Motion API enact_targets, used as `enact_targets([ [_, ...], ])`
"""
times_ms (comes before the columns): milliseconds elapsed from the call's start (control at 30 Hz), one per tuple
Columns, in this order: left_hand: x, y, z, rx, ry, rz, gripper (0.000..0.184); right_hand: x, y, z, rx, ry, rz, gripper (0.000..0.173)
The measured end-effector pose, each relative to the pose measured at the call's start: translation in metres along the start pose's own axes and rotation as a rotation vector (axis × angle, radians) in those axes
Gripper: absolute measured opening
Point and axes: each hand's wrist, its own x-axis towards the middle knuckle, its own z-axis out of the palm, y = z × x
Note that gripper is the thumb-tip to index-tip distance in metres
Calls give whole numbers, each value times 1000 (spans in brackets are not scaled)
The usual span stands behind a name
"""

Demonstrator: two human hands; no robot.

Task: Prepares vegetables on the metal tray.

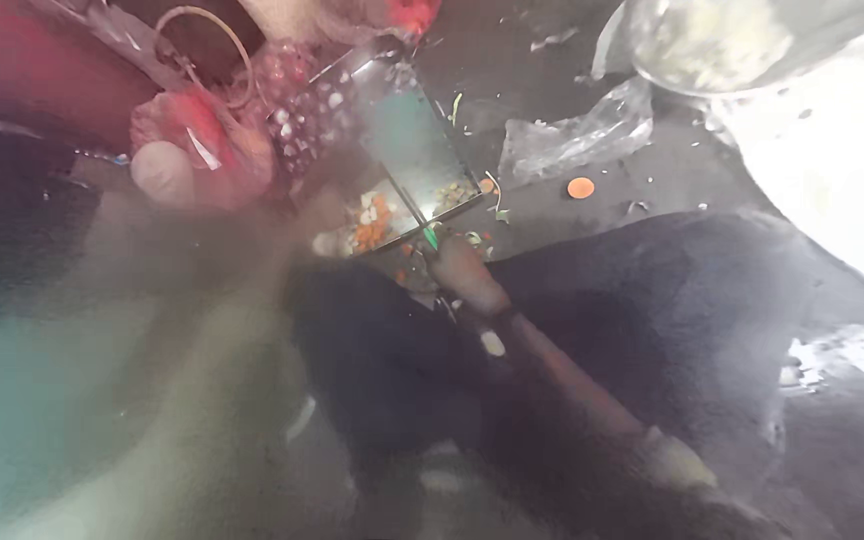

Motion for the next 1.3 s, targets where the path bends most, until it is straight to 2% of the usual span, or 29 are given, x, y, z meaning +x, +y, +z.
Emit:
enact_targets([
  [100, -15, 22, -8, 54, -115, 40, 32, -10, 7, 0, 90, 68, -43, 41],
  [167, -21, 24, -9, 56, -134, 37, 26, -16, 9, -4, 126, 85, -56, 43],
  [300, -26, 15, -5, -76, -58, -81, 30, -31, -1, -21, 149, 48, -24, 44],
  [433, -22, -1, 4, -69, 44, -31, 29, -37, 6, -23, 162, 80, 3, 48],
  [500, -25, 2, 1, -46, 87, -106, 28, -34, 7, -22, 156, 107, -17, 49],
  [567, -33, 15, -10, -14, 127, -312, 29, -16, 6, -18, 100, 124, -19, 48],
  [633, -44, 32, -24, -24, 100, -491, 42, 5, -1, -19, 59, 86, 8, 46],
  [700, -51, 34, -24, -31, 7, -439, 49, 3, -3, -16, 85, 99, -7, 45],
  [733, -53, 36, -21, 7, -97, -379, 50, 1, -3, -13, 107, 111, -17, 45],
  [800, -45, 28, -7, 126, -244, -274, 42, 1, 0, -9, 114, 113, -26, 45],
  [833, -42, 25, -4, 152, -241, -247, 37, 2, 1, -8, 102, 117, -31, 47],
  [933, -39, 21, -8, 118, -3, -253, 33, 6, -3, -15, 46, 84, 8, 49],
  [1000, -39, 27, -20, 82, 62, -306, 27, -11, 3, -18, 65, 122, -24, 52],
  [1100, -58, 39, -35, -71, 200, -418, 31, -17, 10, -24, 133, 142, -7, 56],
  [1200, -112, 40, -38, -183, 560, -367, 32, -8, 10, -31, 171, 159, -6, 52],
  [1300, -194, 32, -18, -162, 945, -308, 29, -5, 18, -28, 135, 214, 19, 55],
])
